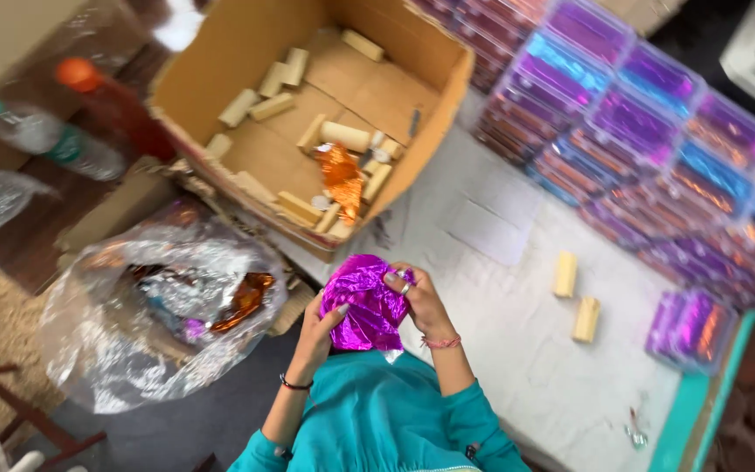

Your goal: The recorder is wrapping wooden blocks in foil and plastic for retail sale.

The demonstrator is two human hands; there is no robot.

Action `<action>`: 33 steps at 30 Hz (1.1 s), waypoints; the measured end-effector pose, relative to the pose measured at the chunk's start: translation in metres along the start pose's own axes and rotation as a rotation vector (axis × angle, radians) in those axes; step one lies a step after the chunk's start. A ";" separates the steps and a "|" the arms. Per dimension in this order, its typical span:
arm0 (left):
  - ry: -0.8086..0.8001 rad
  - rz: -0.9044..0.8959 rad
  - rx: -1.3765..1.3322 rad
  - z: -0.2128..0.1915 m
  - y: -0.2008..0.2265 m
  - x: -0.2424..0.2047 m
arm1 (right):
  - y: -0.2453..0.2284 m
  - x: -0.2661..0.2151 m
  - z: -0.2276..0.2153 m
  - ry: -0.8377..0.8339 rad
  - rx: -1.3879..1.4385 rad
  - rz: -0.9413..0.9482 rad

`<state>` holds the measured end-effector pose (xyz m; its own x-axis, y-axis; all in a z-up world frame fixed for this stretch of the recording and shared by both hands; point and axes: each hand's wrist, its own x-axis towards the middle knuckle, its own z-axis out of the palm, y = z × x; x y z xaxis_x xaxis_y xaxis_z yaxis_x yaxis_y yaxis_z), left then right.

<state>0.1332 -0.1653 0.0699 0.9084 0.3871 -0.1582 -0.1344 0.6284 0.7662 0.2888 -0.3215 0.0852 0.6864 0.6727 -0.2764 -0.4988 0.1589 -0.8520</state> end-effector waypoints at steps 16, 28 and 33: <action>-0.479 -0.453 0.603 0.106 -0.186 0.075 | 0.006 -0.151 -0.233 0.909 -0.214 -0.270; -0.372 -0.822 0.290 0.139 -0.240 0.090 | 0.018 -0.183 -0.295 0.539 0.029 -0.037; -0.506 -0.682 0.418 0.165 -0.229 0.095 | 0.017 -0.176 -0.304 0.597 -0.433 -0.147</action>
<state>0.3159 -0.3839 -0.0179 0.8158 -0.3748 -0.4405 0.5527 0.2809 0.7846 0.3204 -0.6568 -0.0161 0.9618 0.1403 -0.2351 -0.2116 -0.1641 -0.9635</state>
